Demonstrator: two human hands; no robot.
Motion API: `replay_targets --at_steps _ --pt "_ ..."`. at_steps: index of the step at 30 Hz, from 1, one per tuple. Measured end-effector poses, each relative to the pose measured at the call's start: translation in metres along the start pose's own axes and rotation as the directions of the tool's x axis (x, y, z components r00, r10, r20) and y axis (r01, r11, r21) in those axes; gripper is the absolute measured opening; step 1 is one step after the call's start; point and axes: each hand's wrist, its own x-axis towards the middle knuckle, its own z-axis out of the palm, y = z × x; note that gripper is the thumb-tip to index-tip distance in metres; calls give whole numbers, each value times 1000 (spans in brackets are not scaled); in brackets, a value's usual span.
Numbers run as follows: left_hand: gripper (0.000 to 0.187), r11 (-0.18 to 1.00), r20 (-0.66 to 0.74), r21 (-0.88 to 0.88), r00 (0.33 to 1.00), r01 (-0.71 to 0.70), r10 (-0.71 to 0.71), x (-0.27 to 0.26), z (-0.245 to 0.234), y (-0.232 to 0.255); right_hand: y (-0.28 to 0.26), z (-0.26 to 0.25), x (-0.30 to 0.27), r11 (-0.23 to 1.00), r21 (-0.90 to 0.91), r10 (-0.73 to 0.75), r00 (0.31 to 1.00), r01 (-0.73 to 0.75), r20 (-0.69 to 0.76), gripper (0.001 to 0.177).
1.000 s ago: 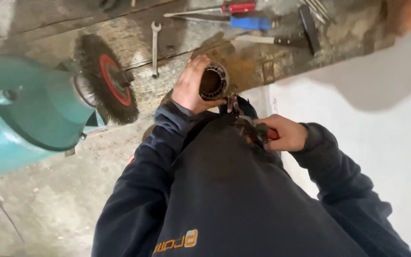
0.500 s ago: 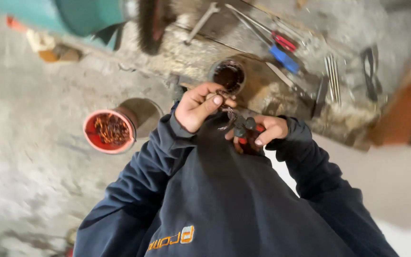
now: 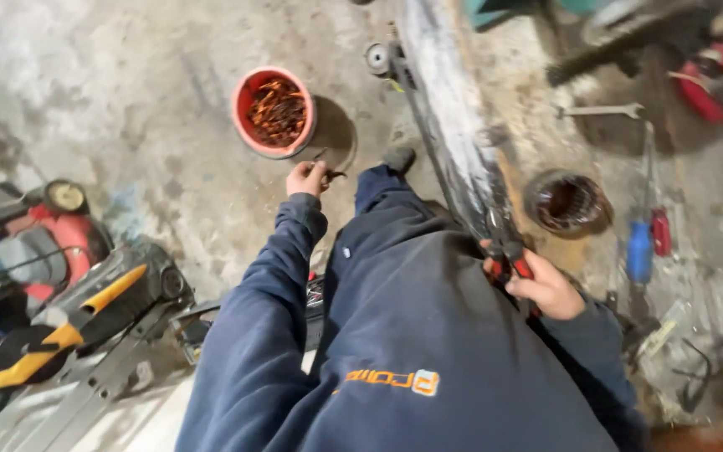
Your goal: The person cleans a cylindrical metal part by scraping its interior with a screwdriver and picking out debris with pliers. They repeatedly dip the part into a red container filled with liquid and metal shavings, then continue to remove residue from the part's surface.
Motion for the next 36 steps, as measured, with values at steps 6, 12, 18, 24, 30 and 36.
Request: replay_targets --at_steps 6,12,18,24,30,36 --pt "25 950 -309 -313 946 -2 -100 89 -107 23 -8 -6 9 997 -51 54 998 -56 -38 74" --pt "38 622 -39 781 991 -49 127 72 -42 33 -17 4 18 993 -92 61 995 -68 -80 72" --pt "42 563 567 730 803 -387 -183 5 91 -62 4 6 12 997 -77 -25 973 8 -229 75" --pt "46 444 540 803 799 -397 -264 40 72 -1 7 20 -3 996 -56 -82 939 67 -333 73" --pt "41 488 603 725 790 -486 -110 88 49 55 40 18 -60 972 -70 -219 756 224 -618 31" --pt "22 487 828 452 555 -747 83 -21 157 188 57 19 -58 859 -393 -348 187 -327 -918 26"
